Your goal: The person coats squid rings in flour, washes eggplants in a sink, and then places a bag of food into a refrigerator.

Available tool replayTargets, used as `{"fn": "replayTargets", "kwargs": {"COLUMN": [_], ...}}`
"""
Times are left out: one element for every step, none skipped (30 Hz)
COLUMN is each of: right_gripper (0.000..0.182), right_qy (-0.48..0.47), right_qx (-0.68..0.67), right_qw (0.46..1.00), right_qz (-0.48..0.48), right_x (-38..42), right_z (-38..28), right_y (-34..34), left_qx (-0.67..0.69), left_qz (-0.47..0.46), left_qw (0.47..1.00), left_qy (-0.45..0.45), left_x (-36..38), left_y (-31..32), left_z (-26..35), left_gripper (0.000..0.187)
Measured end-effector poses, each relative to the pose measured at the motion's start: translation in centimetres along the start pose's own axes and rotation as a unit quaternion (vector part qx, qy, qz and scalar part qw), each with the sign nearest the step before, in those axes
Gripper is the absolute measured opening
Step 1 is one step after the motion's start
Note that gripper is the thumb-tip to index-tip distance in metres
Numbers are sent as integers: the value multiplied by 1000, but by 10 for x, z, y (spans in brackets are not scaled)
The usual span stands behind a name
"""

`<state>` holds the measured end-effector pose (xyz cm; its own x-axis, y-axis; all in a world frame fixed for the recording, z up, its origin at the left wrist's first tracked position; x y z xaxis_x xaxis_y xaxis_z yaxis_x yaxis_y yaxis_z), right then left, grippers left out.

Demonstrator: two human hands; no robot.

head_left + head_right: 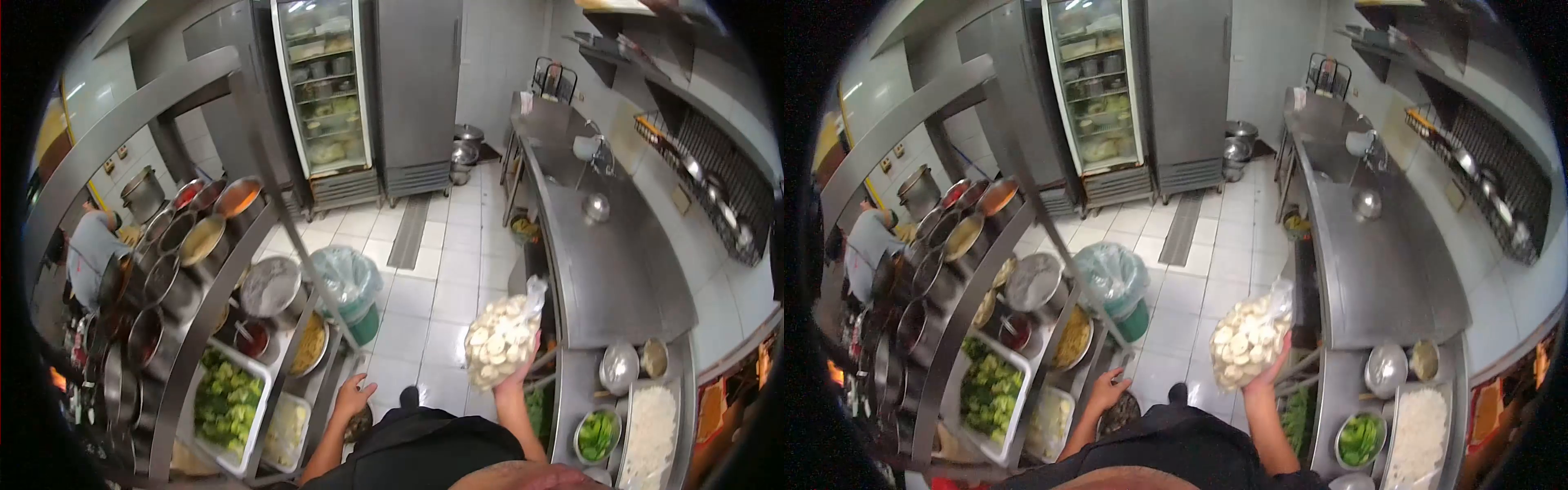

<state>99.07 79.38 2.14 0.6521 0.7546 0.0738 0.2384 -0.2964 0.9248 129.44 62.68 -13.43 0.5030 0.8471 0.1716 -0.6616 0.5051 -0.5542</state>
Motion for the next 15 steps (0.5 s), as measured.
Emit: {"fn": "replayTargets", "kwargs": {"right_gripper": [69, 68, 68, 68, 68, 69, 70, 71, 71, 71, 71, 71, 71, 71, 69], "right_qy": [-18, -35, -56, -74, -92, -106, -108, -118, -131, -143, -149, -149, -144, -134, -117], "right_qx": [10, 20, 39, 43, 47, 38, 50, 48, 36, 24, 24, 20, 20, 22, 36], "right_qw": [1000, 999, 997, 994, 991, 987, 984, 984, 980, 976, 973, 971, 969, 969, 979], "right_qz": [14, 28, 45, 66, 86, 116, 131, 126, 143, 161, 176, 188, 198, 207, 162], "right_x": [-18, -35, -48, -63, -77, -86, -97, -111, -122, -135, -149, -167, -185, -204, -225], "right_z": [-2, -3, -6, -10, -14, -20, -26, -33, -39, -44, -50, -53, -57, -63, -71], "right_y": [-5, -10, -16, -23, -30, -39, -42, -53, -63, -72, -84, -90, -92, -98, -111], "left_qx": [9, 16, 21, 24, 8, -10, 1, 10, 27, 44, 34, 27, 21, -11, -46], "left_qz": [-21, -30, -38, -44, -45, -47, -48, -48, -49, -51, -60, -67, -70, -53, -34], "left_qw": [1000, 999, 998, 996, 993, 988, 984, 979, 973, 967, 963, 961, 959, 959, 959], "left_qy": [-8, 23, 47, 72, 113, 150, 171, 198, 222, 246, 259, 268, 273, 277, 279], "left_x": [-40, -72, -109, -147, -184, -216, -246, -278, -305, -333, -365, -395, -420, -445, -471], "left_y": [7, 11, 14, 12, 13, 15, 16, 18, 20, 23, 29, 35, 42, 49, 59], "left_z": [0, 25, 48, 78, 107, 134, 162, 193, 221, 244, 262, 277, 284, 279, 269], "left_gripper": [56, 56, 56, 56, 56, 55, 55, 54, 54, 54, 54, 54, 55, 54, 53]}}
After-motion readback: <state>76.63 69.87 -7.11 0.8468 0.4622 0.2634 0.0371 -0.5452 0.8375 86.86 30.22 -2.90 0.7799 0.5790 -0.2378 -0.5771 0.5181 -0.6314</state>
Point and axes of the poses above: each hand's wrist, its own x-axis away from the middle knuckle, its own y-axis out of the palm, z = x × y, the point moved 4 cm from there along -x, towards the middle knuckle, and after that the axes turned 4 degrees about y, right-handed, at the moved point
